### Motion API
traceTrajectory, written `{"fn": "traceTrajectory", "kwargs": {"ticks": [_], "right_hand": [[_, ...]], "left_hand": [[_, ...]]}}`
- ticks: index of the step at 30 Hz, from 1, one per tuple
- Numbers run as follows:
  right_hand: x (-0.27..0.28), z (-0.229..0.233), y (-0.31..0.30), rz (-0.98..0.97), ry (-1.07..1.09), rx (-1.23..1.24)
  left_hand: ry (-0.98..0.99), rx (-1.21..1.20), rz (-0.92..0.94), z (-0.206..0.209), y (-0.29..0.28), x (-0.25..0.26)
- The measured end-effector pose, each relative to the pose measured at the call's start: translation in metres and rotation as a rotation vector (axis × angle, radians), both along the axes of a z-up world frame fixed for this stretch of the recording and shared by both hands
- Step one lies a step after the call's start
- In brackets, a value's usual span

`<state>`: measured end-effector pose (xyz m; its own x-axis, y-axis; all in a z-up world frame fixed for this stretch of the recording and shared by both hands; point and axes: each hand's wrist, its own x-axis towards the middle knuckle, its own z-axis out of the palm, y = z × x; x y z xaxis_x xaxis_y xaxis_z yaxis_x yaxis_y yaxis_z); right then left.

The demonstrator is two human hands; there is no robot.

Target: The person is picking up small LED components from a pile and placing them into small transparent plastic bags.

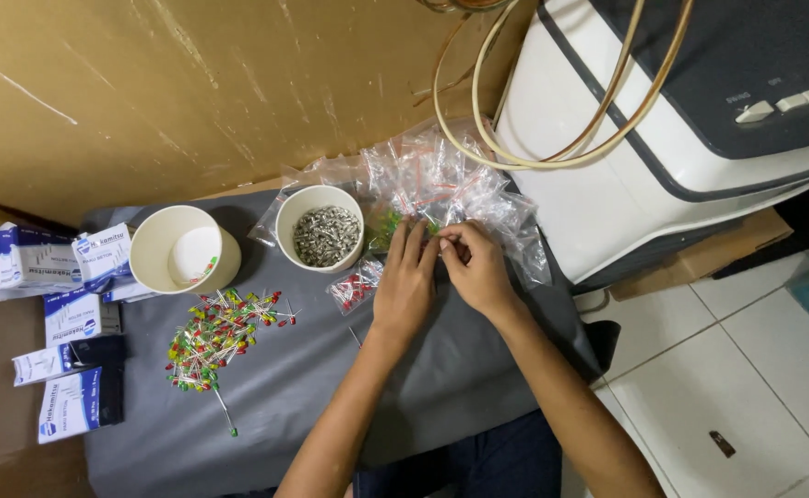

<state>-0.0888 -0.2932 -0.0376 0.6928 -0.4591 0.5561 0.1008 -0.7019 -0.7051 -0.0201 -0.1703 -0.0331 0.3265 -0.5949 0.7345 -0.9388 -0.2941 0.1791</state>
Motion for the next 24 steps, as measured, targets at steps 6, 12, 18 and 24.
{"fn": "traceTrajectory", "kwargs": {"ticks": [6, 12, 18, 24], "right_hand": [[0.01, -0.003, -0.006, 0.002, 0.014, 0.012], [0.018, 0.0, -0.009, 0.019, 0.03, -0.001], [0.017, 0.008, -0.006, 0.039, 0.044, 0.0], [0.009, 0.001, 0.0, 0.136, 0.072, 0.017]], "left_hand": [[0.001, 0.01, -0.001, 0.003, -0.002, 0.007], [-0.002, 0.017, 0.023, -0.008, -0.007, 0.018], [0.055, -0.005, 0.0, -0.005, -0.006, 0.016], [0.254, -0.247, -0.091, 0.015, 0.007, 0.01]]}}
